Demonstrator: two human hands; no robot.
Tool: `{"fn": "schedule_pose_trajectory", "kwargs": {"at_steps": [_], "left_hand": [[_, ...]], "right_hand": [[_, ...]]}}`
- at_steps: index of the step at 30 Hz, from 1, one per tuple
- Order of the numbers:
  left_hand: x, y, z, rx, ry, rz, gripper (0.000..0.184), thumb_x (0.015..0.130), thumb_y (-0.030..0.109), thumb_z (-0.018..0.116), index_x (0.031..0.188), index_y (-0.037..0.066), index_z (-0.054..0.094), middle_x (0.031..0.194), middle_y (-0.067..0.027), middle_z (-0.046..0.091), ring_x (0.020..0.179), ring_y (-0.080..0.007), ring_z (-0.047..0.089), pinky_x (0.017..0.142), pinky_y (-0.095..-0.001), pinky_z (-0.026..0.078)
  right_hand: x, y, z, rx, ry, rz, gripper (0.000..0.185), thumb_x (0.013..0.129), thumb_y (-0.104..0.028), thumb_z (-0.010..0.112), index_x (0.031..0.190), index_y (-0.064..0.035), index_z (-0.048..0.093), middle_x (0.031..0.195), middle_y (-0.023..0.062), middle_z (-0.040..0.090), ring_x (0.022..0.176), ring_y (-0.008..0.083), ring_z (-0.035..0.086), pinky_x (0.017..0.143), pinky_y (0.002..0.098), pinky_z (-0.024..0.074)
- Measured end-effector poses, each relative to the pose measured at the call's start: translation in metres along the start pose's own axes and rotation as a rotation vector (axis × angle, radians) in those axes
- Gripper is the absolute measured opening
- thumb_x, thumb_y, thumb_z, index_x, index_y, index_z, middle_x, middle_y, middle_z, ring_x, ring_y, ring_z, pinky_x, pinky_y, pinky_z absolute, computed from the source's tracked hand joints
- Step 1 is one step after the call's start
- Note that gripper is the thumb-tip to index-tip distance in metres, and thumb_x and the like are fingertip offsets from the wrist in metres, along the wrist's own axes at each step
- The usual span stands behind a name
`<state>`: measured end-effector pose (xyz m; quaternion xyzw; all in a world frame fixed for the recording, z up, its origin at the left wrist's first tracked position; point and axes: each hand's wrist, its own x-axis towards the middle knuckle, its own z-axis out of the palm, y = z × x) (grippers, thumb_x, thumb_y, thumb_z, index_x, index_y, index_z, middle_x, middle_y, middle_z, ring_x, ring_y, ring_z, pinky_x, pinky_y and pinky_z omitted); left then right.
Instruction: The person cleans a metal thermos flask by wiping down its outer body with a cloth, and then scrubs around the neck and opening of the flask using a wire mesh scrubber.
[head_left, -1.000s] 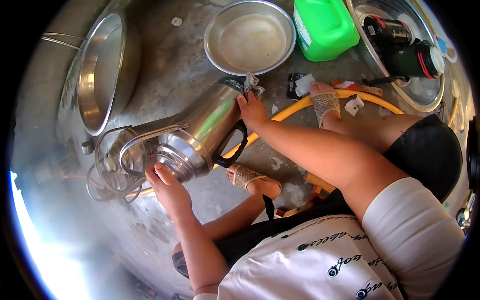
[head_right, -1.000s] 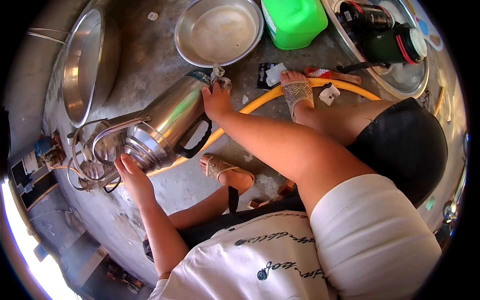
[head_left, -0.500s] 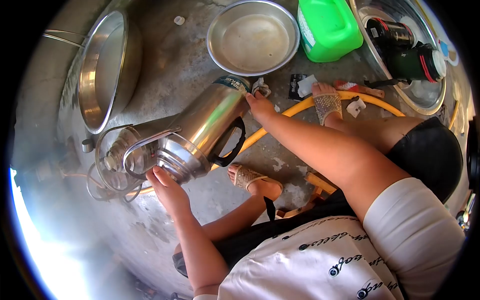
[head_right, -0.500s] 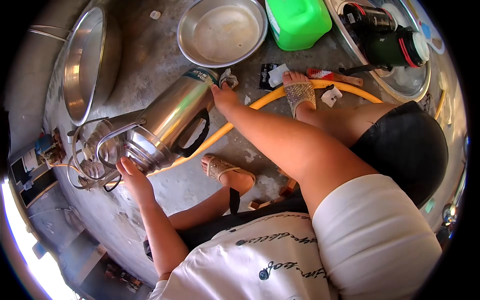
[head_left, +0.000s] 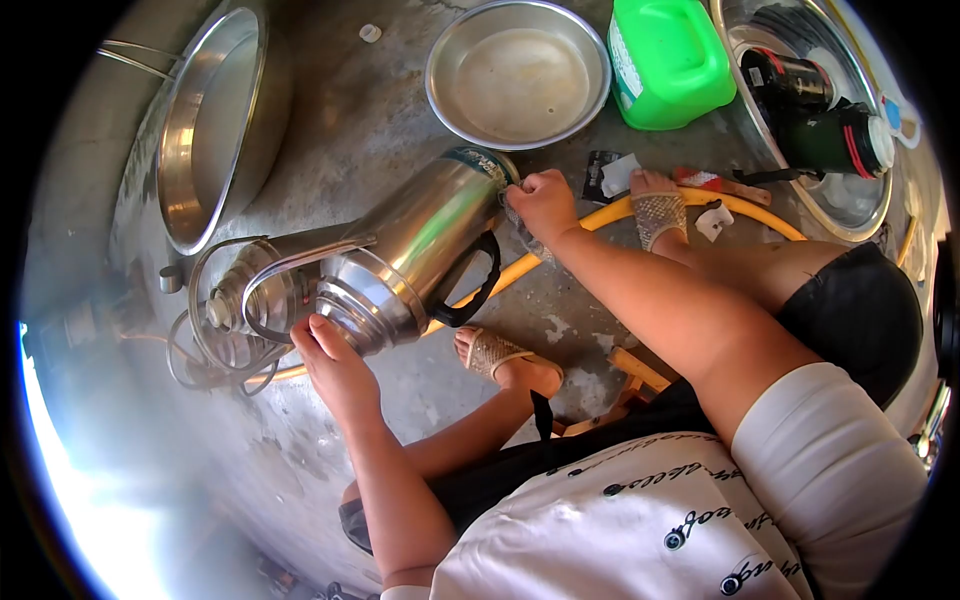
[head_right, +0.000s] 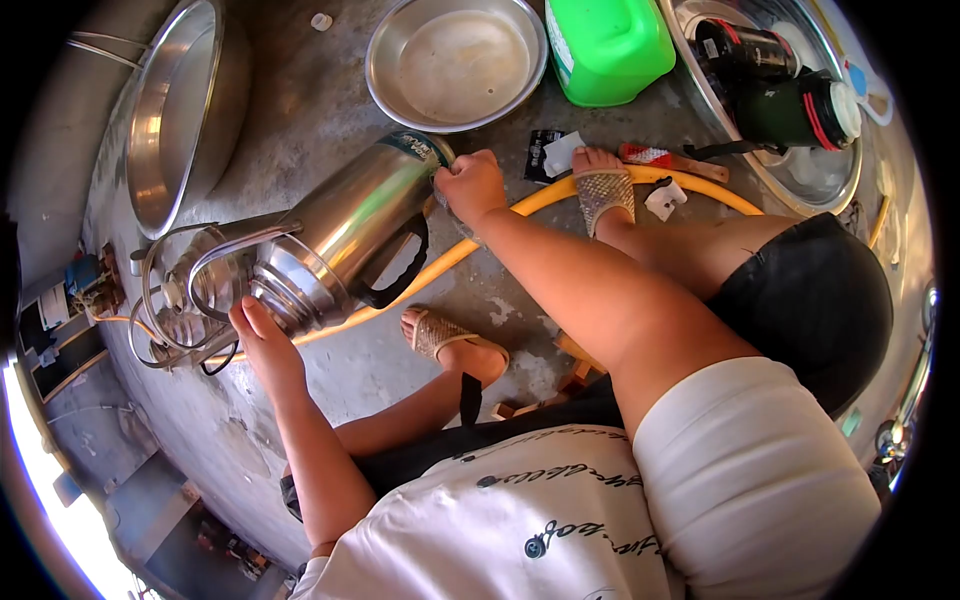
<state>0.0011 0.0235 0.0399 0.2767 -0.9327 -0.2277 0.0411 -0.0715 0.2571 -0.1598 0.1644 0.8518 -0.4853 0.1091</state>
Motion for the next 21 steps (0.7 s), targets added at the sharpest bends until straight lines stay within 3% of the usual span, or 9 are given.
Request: {"fn": "schedule_pose_trajectory", "kwargs": {"at_steps": [8, 10, 13, 21], "left_hand": [[-0.002, 0.013, 0.002, 0.017, 0.012, 0.047, 0.044, 0.101, 0.042, 0.033, 0.117, 0.005, 0.050, 0.117, -0.0208, 0.056, 0.105, -0.0401, 0.054, 0.088, -0.0458, 0.042], [-0.001, 0.013, 0.003, 0.041, 0.013, 0.035, 0.045, 0.101, 0.043, 0.033, 0.119, 0.006, 0.050, 0.119, -0.0203, 0.056, 0.107, -0.0399, 0.054, 0.088, -0.0455, 0.043], [-0.002, 0.016, 0.003, 0.040, 0.014, 0.032, 0.046, 0.101, 0.044, 0.033, 0.122, 0.007, 0.050, 0.122, -0.0201, 0.055, 0.108, -0.0400, 0.054, 0.088, -0.0458, 0.043], [-0.001, 0.011, 0.003, 0.035, 0.009, 0.071, 0.046, 0.101, 0.043, 0.034, 0.123, 0.006, 0.050, 0.123, -0.0199, 0.055, 0.109, -0.0404, 0.055, 0.089, -0.0452, 0.044]], "right_hand": [[0.012, 0.022, -0.024, -0.119, -0.062, -0.076, 0.025, 0.084, -0.020, 0.063, 0.109, -0.0156, 0.062, 0.109, 0.0104, 0.060, 0.101, 0.0316, 0.061, 0.084, 0.0403, 0.0492], [0.010, 0.017, -0.020, -0.012, -0.032, -0.289, 0.023, 0.085, -0.023, 0.063, 0.107, -0.0164, 0.063, 0.108, 0.0082, 0.060, 0.097, 0.0305, 0.062, 0.081, 0.0408, 0.0502], [0.010, 0.003, -0.016, -0.039, -0.033, -0.320, 0.021, 0.085, -0.026, 0.064, 0.103, -0.0151, 0.063, 0.106, 0.0079, 0.061, 0.094, 0.0307, 0.063, 0.079, 0.0413, 0.0509], [0.019, -0.010, -0.019, -0.247, -0.096, -0.199, 0.019, 0.082, -0.019, 0.061, 0.100, -0.0135, 0.062, 0.108, 0.0085, 0.061, 0.096, 0.0321, 0.062, 0.079, 0.0443, 0.0503]]}}
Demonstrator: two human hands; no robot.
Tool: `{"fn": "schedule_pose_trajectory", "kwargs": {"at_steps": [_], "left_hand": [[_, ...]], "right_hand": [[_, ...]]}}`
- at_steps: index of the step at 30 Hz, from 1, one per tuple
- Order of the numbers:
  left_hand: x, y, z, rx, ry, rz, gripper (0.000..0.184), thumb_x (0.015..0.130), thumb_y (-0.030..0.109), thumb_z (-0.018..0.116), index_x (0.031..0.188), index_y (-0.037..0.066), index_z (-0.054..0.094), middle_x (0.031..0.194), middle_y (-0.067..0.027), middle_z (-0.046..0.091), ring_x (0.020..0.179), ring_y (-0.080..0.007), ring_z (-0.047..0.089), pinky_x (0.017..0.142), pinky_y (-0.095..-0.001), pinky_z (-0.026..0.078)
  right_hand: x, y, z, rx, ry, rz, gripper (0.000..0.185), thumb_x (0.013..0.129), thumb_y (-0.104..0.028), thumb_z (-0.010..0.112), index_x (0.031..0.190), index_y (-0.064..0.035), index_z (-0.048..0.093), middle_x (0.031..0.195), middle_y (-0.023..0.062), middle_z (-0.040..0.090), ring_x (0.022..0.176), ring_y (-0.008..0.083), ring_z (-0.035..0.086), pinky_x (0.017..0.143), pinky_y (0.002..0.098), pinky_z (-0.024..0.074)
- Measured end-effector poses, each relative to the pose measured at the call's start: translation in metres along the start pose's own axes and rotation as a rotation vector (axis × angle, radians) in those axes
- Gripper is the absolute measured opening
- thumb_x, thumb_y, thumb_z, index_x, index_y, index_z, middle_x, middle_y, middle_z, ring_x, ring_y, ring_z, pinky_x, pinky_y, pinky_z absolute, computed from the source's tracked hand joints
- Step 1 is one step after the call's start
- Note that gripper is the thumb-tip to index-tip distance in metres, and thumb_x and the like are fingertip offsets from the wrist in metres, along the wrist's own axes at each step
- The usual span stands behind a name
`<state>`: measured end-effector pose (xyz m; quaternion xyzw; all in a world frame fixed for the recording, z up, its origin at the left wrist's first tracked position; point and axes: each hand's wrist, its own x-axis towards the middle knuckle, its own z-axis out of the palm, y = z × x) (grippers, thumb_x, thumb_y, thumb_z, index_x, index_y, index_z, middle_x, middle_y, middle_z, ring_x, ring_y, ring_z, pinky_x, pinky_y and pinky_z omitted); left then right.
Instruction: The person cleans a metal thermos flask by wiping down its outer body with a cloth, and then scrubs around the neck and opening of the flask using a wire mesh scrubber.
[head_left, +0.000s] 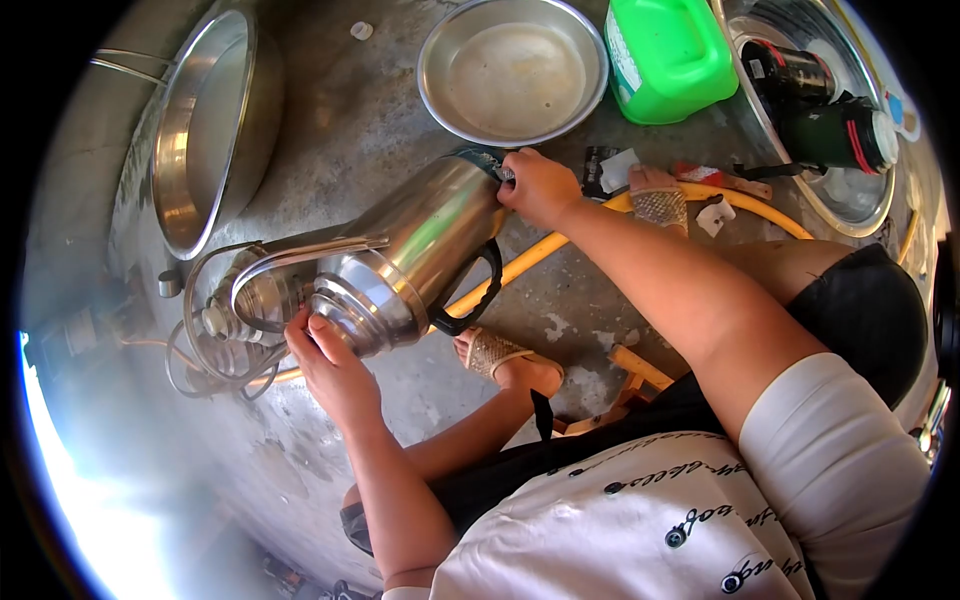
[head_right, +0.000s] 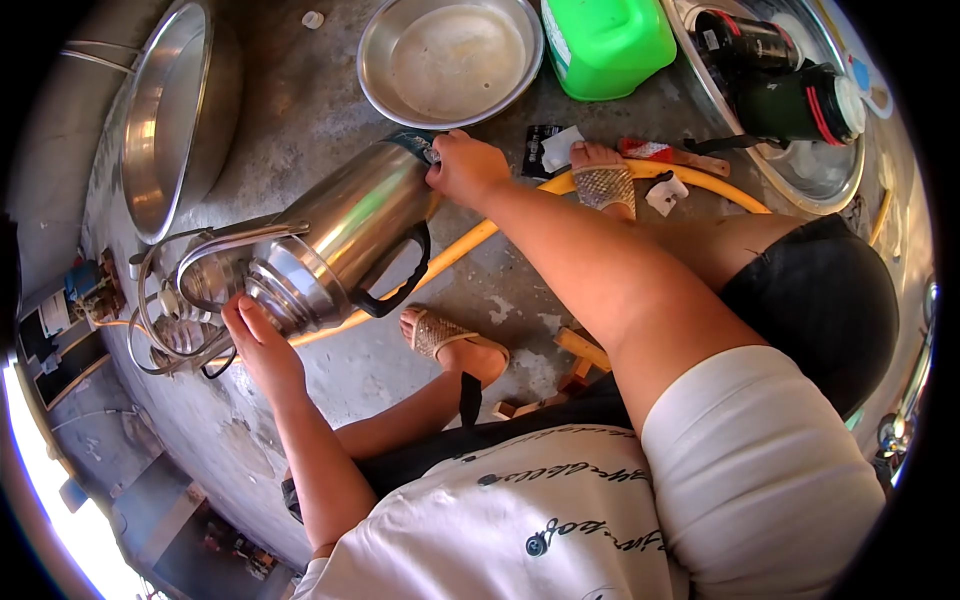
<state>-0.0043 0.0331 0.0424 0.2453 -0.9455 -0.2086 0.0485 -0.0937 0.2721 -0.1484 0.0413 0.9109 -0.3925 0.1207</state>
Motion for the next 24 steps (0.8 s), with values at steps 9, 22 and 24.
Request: {"fn": "schedule_pose_trajectory", "kwargs": {"at_steps": [9, 22, 24], "left_hand": [[0.000, 0.000, 0.001, 0.004, 0.021, 0.033, 0.047, 0.101, 0.043, 0.035, 0.124, 0.006, 0.050, 0.124, -0.0197, 0.055, 0.112, -0.0406, 0.054, 0.090, -0.0454, 0.044], [-0.001, 0.000, 0.001, 0.015, 0.028, 0.087, 0.047, 0.101, 0.042, 0.035, 0.125, 0.005, 0.050, 0.125, -0.0206, 0.054, 0.111, -0.0410, 0.054, 0.091, -0.0457, 0.044], [-0.002, -0.001, 0.002, 0.016, 0.034, 0.097, 0.046, 0.101, 0.041, 0.035, 0.124, 0.005, 0.050, 0.125, -0.0206, 0.054, 0.111, -0.0410, 0.054, 0.090, -0.0457, 0.044]], "right_hand": [[-0.010, 0.024, -0.007, 0.119, -0.029, -0.064, 0.020, 0.083, -0.022, 0.063, 0.101, -0.0150, 0.061, 0.107, 0.0082, 0.060, 0.096, 0.0314, 0.062, 0.081, 0.0415, 0.0498], [0.009, 0.031, -0.001, 0.118, 0.001, -0.146, 0.023, 0.082, -0.026, 0.065, 0.096, -0.0084, 0.063, 0.105, 0.0102, 0.061, 0.093, 0.0309, 0.062, 0.080, 0.0398, 0.0500], [0.005, 0.031, -0.003, 0.171, 0.002, -0.136, 0.022, 0.081, -0.024, 0.064, 0.097, -0.0087, 0.062, 0.104, 0.0102, 0.061, 0.092, 0.0312, 0.062, 0.079, 0.0403, 0.0503]]}}
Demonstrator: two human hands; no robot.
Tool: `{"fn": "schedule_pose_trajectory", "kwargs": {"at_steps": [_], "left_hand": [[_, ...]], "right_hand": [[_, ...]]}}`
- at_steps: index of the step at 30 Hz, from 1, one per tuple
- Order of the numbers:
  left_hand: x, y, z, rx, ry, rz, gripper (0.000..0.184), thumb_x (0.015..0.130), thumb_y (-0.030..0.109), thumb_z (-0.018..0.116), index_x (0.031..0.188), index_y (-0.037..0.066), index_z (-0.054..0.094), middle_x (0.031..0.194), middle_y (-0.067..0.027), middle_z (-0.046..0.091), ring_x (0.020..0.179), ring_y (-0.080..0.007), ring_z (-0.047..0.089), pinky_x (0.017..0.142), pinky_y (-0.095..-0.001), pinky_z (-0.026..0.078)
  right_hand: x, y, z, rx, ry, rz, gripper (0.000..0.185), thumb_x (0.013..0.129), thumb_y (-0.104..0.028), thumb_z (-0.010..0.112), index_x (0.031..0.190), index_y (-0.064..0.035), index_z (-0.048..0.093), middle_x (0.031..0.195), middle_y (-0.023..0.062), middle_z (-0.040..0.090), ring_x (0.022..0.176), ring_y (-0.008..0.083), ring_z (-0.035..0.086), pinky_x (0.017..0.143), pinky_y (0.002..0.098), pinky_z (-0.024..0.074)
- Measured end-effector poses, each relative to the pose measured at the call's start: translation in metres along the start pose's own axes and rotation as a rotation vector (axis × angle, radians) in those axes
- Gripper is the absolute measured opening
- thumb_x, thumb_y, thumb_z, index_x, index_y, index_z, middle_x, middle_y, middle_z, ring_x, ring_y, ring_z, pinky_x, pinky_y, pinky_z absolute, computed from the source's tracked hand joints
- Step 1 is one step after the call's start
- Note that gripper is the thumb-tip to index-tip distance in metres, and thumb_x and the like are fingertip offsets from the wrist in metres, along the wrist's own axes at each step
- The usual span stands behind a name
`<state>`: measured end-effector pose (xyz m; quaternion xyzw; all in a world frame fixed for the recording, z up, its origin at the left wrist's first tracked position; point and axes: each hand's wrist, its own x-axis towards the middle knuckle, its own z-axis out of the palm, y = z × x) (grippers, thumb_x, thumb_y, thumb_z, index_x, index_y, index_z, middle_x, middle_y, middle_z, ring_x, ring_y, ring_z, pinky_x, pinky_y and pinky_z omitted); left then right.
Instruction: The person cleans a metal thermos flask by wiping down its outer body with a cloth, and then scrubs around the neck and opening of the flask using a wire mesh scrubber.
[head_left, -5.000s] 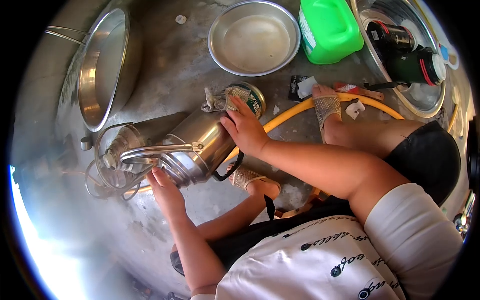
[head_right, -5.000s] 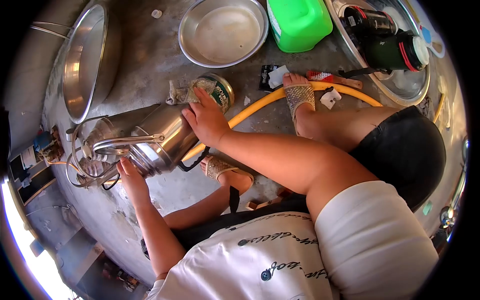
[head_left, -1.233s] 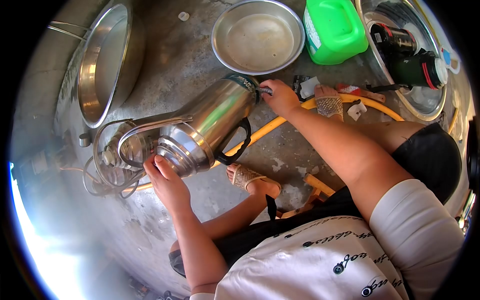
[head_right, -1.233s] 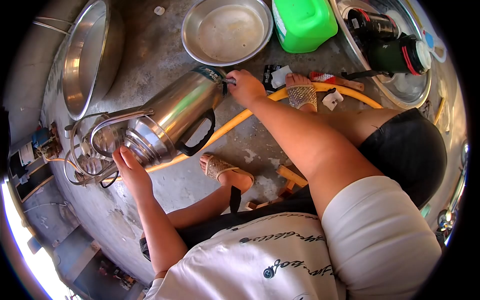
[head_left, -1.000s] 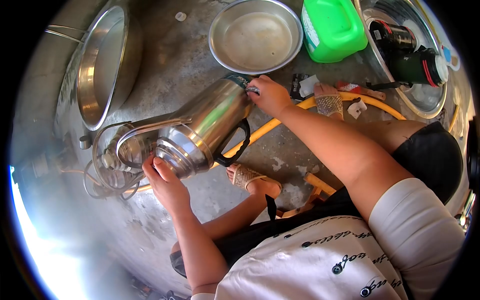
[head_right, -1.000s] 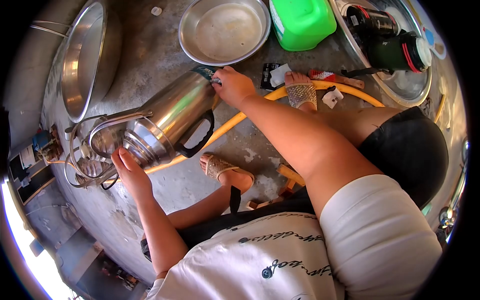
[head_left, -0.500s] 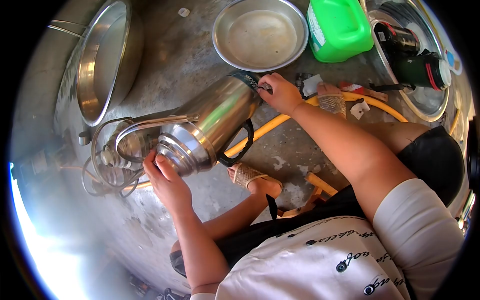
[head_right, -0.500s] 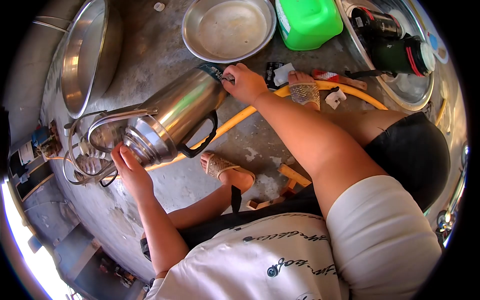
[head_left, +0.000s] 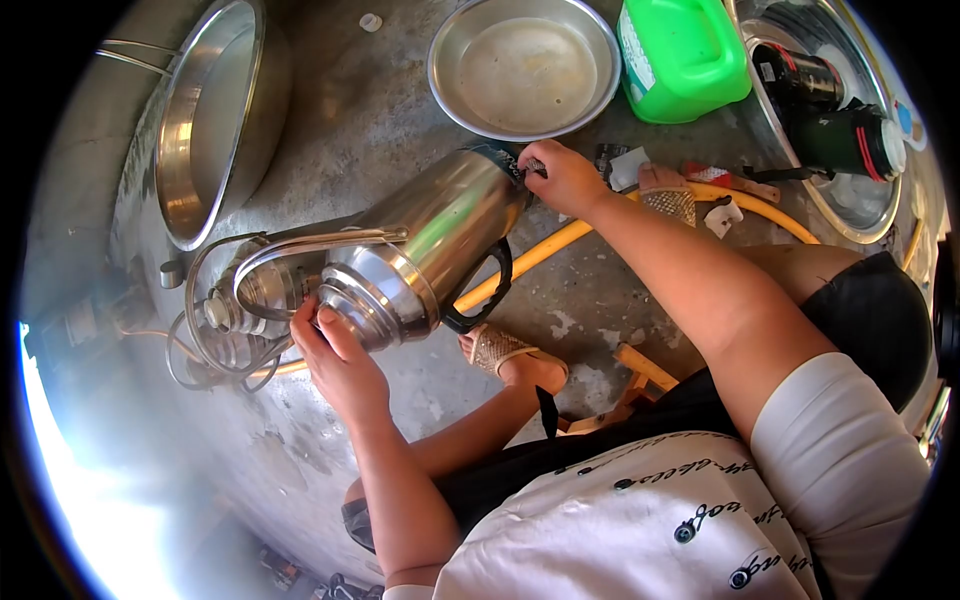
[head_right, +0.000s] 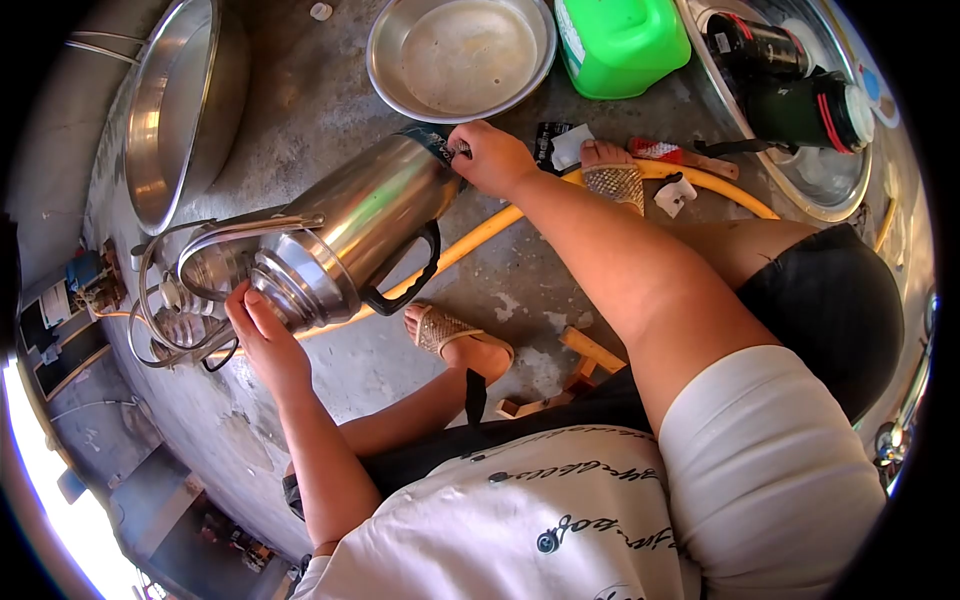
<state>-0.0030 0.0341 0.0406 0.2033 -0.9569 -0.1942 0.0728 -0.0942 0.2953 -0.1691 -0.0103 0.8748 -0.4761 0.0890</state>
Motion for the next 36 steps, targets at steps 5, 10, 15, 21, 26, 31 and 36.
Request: {"fn": "schedule_pose_trajectory", "kwargs": {"at_steps": [5, 10, 15, 21, 26, 31, 36], "left_hand": [[-0.003, 0.006, 0.000, -0.003, -0.001, 0.025, 0.043, 0.100, 0.039, 0.038, 0.122, 0.004, 0.050, 0.119, -0.0199, 0.055, 0.107, -0.0406, 0.055, 0.086, -0.0458, 0.045], [-0.005, 0.010, 0.000, 0.038, 0.013, 0.140, 0.035, 0.099, 0.032, 0.043, 0.121, 0.006, 0.049, 0.116, -0.0174, 0.053, 0.100, -0.0409, 0.058, 0.077, -0.0469, 0.048], [-0.007, 0.014, -0.001, 0.061, 0.042, 0.171, 0.034, 0.094, 0.029, 0.053, 0.119, 0.007, 0.051, 0.110, -0.0145, 0.056, 0.091, -0.0374, 0.062, 0.068, -0.0446, 0.052], [-0.007, 0.015, 0.000, 0.059, 0.081, 0.207, 0.035, 0.090, 0.029, 0.059, 0.117, 0.007, 0.053, 0.108, -0.0117, 0.057, 0.081, -0.0331, 0.065, 0.061, -0.0405, 0.053], [-0.007, 0.011, -0.003, 0.049, 0.057, 0.198, 0.034, 0.091, 0.030, 0.057, 0.117, 0.008, 0.052, 0.110, -0.0115, 0.057, 0.083, -0.0345, 0.064, 0.066, -0.0429, 0.052], [-0.001, 0.003, -0.004, -0.010, -0.002, 0.168, 0.034, 0.096, 0.030, 0.048, 0.121, 0.007, 0.051, 0.111, -0.0140, 0.055, 0.098, -0.0355, 0.059, 0.077, -0.0438, 0.050], [0.005, -0.006, -0.002, -0.104, -0.009, 0.119, 0.036, 0.098, 0.029, 0.042, 0.121, 0.004, 0.051, 0.115, -0.0175, 0.053, 0.106, -0.0382, 0.054, 0.088, -0.0439, 0.044]], "right_hand": [[-0.007, -0.003, 0.006, -0.045, 0.035, -0.112, 0.021, 0.081, -0.025, 0.064, 0.096, -0.0110, 0.060, 0.101, 0.0094, 0.061, 0.089, 0.0324, 0.063, 0.076, 0.0414, 0.0507], [-0.006, -0.010, 0.003, -0.142, -0.022, -0.066, 0.020, 0.080, -0.022, 0.063, 0.096, -0.0100, 0.059, 0.097, 0.0102, 0.060, 0.087, 0.0339, 0.062, 0.075, 0.0422, 0.0506], [-0.010, -0.003, 0.007, -0.101, 0.015, -0.131, 0.018, 0.079, -0.016, 0.062, 0.094, -0.0074, 0.056, 0.095, 0.0110, 0.058, 0.085, 0.0350, 0.060, 0.073, 0.0429, 0.0496], [-0.008, -0.004, 0.005, -0.223, 0.007, -0.130, 0.019, 0.078, -0.015, 0.063, 0.093, -0.0059, 0.055, 0.094, 0.0133, 0.057, 0.085, 0.0361, 0.060, 0.073, 0.0436, 0.0489], [-0.004, 0.010, 0.008, -0.211, 0.029, -0.049, 0.023, 0.080, -0.017, 0.063, 0.097, -0.0043, 0.056, 0.099, 0.0174, 0.061, 0.091, 0.0386, 0.060, 0.076, 0.0447, 0.0492], [0.001, 0.034, -0.005, -0.111, 0.121, 0.291, 0.032, 0.081, -0.024, 0.064, 0.105, -0.0031, 0.058, 0.096, 0.0232, 0.066, 0.091, 0.0418, 0.063, 0.081, 0.0442, 0.0494], [-0.001, 0.066, -0.027, -0.080, 0.327, 0.553, 0.032, 0.083, -0.025, 0.062, 0.108, -0.0050, 0.058, 0.099, 0.0215, 0.068, 0.094, 0.0381, 0.065, 0.082, 0.0428, 0.0500]]}}
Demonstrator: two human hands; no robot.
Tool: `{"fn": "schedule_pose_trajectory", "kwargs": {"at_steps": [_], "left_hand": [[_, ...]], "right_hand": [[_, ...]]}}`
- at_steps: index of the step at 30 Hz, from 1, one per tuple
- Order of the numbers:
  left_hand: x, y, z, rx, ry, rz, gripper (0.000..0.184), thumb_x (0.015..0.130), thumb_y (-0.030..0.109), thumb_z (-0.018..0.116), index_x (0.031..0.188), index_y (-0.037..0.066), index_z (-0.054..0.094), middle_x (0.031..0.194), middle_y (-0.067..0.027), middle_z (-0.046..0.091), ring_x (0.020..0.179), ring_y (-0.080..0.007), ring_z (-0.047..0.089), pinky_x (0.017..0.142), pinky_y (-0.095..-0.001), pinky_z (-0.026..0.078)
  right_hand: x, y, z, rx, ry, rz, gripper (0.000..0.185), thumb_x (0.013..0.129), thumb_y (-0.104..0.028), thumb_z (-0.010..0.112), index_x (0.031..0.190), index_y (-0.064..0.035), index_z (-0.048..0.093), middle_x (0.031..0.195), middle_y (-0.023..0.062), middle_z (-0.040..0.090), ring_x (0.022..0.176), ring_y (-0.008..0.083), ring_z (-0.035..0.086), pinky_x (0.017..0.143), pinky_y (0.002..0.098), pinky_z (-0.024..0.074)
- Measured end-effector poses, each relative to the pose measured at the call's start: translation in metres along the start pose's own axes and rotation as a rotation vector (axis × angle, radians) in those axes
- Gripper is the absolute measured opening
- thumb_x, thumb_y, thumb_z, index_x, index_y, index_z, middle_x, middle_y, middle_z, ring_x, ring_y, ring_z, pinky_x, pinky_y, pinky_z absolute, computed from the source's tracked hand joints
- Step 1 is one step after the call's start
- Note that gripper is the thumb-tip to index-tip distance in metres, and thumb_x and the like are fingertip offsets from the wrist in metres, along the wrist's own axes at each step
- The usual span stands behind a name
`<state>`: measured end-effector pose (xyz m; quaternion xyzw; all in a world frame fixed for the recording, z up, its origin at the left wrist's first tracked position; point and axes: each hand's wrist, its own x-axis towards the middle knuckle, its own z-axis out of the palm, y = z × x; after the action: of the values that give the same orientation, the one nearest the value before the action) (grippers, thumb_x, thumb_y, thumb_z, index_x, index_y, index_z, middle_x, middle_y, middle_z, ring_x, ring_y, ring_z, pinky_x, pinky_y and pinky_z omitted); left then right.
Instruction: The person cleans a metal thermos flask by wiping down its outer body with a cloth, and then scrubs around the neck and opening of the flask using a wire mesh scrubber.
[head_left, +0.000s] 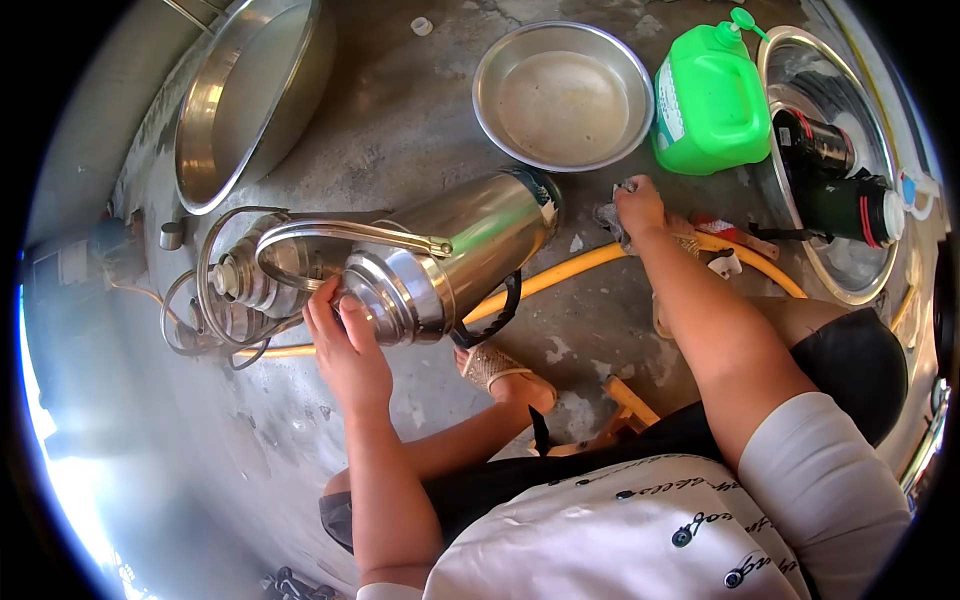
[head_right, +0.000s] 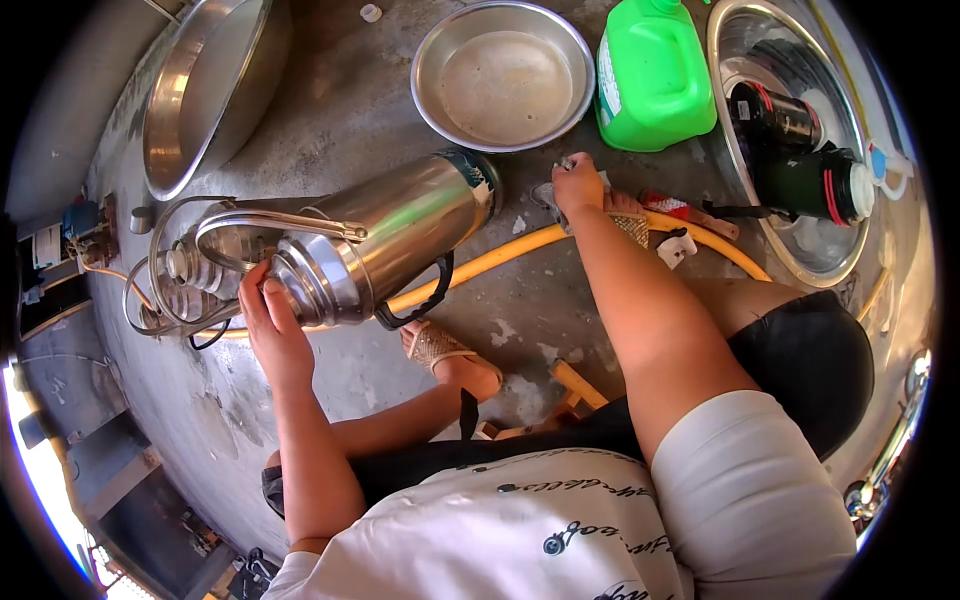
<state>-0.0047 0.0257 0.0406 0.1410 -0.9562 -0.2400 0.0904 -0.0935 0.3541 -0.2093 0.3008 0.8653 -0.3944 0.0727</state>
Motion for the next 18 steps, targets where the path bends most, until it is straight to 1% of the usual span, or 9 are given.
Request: {"fn": "schedule_pose_trajectory", "kwargs": {"at_steps": [1, 2, 4, 5, 6, 8, 12, 14, 18], "left_hand": [[0.000, 0.000, 0.000, 0.007, -0.008, -0.013, 0.037, 0.099, 0.030, 0.040, 0.122, 0.003, 0.051, 0.117, -0.0179, 0.053, 0.107, -0.0384, 0.053, 0.090, -0.0436, 0.043], [0.001, 0.000, 0.001, 0.004, -0.018, -0.004, 0.037, 0.099, 0.030, 0.040, 0.122, 0.003, 0.051, 0.117, -0.0179, 0.053, 0.107, -0.0384, 0.053, 0.090, -0.0436, 0.043], [0.001, -0.001, 0.003, -0.003, 0.005, -0.028, 0.037, 0.100, 0.030, 0.038, 0.122, 0.003, 0.051, 0.117, -0.0178, 0.053, 0.109, -0.0381, 0.052, 0.091, -0.0433, 0.042], [0.001, 0.001, 0.003, 0.003, 0.004, -0.047, 0.037, 0.100, 0.031, 0.037, 0.122, 0.004, 0.051, 0.118, -0.0178, 0.053, 0.110, -0.0376, 0.051, 0.092, -0.0431, 0.042], [0.001, 0.003, 0.004, 0.004, -0.003, -0.043, 0.037, 0.100, 0.031, 0.037, 0.122, 0.004, 0.051, 0.118, -0.0178, 0.053, 0.110, -0.0376, 0.051, 0.092, -0.0431, 0.042], [0.002, 0.005, 0.004, 0.017, 0.012, -0.044, 0.038, 0.100, 0.031, 0.037, 0.122, 0.004, 0.052, 0.119, -0.0177, 0.054, 0.110, -0.0373, 0.052, 0.092, -0.0427, 0.042], [0.000, 0.005, 0.006, 0.017, 0.025, -0.034, 0.038, 0.100, 0.032, 0.037, 0.122, 0.005, 0.052, 0.120, -0.0173, 0.054, 0.109, -0.0370, 0.053, 0.091, -0.0426, 0.043], [0.001, 0.005, 0.005, 0.035, 0.026, -0.045, 0.038, 0.100, 0.033, 0.038, 0.123, 0.006, 0.052, 0.120, -0.0168, 0.055, 0.108, -0.0368, 0.054, 0.090, -0.0426, 0.044], [-0.001, 0.004, 0.005, 0.039, 0.035, -0.058, 0.039, 0.100, 0.034, 0.038, 0.123, 0.006, 0.052, 0.120, -0.0165, 0.055, 0.108, -0.0365, 0.054, 0.090, -0.0426, 0.044]], "right_hand": [[-0.006, 0.001, -0.010, -0.058, -0.116, -0.036, 0.034, 0.084, -0.025, 0.061, 0.112, -0.0066, 0.058, 0.101, 0.0197, 0.068, 0.098, 0.0363, 0.064, 0.085, 0.0412, 0.0494], [-0.007, -0.001, -0.012, -0.057, -0.109, -0.024, 0.034, 0.084, -0.025, 0.061, 0.112, -0.0066, 0.058, 0.101, 0.0197, 0.068, 0.098, 0.0363, 0.064, 0.085, 0.0412, 0.0494], [-0.010, -0.005, -0.013, -0.262, -0.305, -0.007, 0.037, 0.083, -0.029, 0.064, 0.114, -0.0105, 0.063, 0.110, 0.0169, 0.067, 0.105, 0.0342, 0.062, 0.089, 0.0405, 0.0482], [-0.011, -0.007, -0.014, -0.299, -0.355, -0.012, 0.041, 0.086, -0.039, 0.061, 0.117, -0.0113, 0.064, 0.114, 0.0148, 0.066, 0.108, 0.0331, 0.061, 0.090, 0.0406, 0.0477], [-0.014, -0.004, -0.012, -0.297, -0.355, -0.005, 0.041, 0.086, -0.039, 0.061, 0.117, -0.0113, 0.064, 0.114, 0.0148, 0.066, 0.108, 0.0331, 0.061, 0.090, 0.0406, 0.0477], [-0.020, 0.002, -0.007, -0.228, -0.239, -0.159, 0.035, 0.086, -0.036, 0.062, 0.106, -0.0066, 0.066, 0.111, 0.0173, 0.066, 0.106, 0.0343, 0.061, 0.088, 0.0418, 0.0479], [-0.018, -0.012, 0.012, -0.039, -0.273, -0.066, 0.028, 0.084, -0.025, 0.065, 0.108, -0.0100, 0.065, 0.110, 0.0160, 0.064, 0.102, 0.0349, 0.062, 0.085, 0.0417, 0.0490], [-0.038, -0.033, 0.013, 0.153, -0.211, -0.338, 0.026, 0.081, -0.021, 0.067, 0.105, -0.0115, 0.064, 0.106, 0.0138, 0.062, 0.097, 0.0344, 0.062, 0.083, 0.0413, 0.0498], [-0.067, -0.053, 0.019, 0.231, -0.168, -0.471, 0.026, 0.081, -0.025, 0.068, 0.103, -0.0120, 0.063, 0.102, 0.0125, 0.061, 0.093, 0.0335, 0.062, 0.082, 0.0404, 0.0504]]}}
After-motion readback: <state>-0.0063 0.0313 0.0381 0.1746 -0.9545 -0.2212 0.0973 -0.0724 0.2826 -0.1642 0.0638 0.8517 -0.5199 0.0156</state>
